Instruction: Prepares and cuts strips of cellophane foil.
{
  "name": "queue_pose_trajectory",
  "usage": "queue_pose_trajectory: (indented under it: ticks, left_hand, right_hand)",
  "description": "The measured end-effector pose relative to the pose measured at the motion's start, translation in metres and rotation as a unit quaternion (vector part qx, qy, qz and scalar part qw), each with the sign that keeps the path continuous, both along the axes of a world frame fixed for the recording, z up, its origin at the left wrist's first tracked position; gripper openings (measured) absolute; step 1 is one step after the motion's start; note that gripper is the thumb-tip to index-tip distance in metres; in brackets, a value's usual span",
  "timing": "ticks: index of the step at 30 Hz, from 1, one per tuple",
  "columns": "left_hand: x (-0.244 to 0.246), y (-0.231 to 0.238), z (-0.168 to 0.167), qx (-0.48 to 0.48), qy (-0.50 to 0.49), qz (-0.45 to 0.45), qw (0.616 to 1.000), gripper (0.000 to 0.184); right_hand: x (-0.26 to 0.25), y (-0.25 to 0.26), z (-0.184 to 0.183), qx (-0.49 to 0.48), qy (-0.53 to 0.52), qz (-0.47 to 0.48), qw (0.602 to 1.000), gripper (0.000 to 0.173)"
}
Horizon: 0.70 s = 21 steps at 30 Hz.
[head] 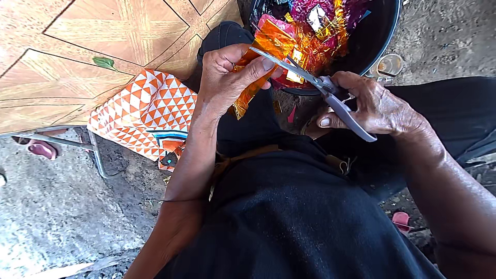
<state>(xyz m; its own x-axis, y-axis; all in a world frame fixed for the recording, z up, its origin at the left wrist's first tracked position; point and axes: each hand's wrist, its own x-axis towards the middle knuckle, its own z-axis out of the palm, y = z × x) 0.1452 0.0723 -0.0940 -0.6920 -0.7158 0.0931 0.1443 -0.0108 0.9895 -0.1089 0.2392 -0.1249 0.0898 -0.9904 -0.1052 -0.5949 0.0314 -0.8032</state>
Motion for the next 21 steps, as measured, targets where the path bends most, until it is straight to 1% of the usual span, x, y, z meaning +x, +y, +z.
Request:
queue_pose_trajectory:
  ticks: [6, 14, 21]
  left_hand:
    - [-0.0034, 0.0041, -0.0013, 0.006, -0.003, 0.002, 1.000, 0.005]
    - [-0.0052, 0.0042, -0.0006, 0.010, 0.008, -0.014, 1.000, 0.009]
    - [-0.0063, 0.0049, -0.0001, 0.012, 0.011, -0.013, 1.000, 0.007]
  right_hand:
    - [0.0038, -0.0056, 0.0018, -0.018, -0.009, 0.001, 1.000, 0.067]
    - [0.0044, -0.0066, 0.0002, -0.039, -0.015, -0.009, 0.999, 0.064]
    - [0.0042, -0.0052, -0.0058, -0.069, -0.041, -0.020, 0.997, 0.054]
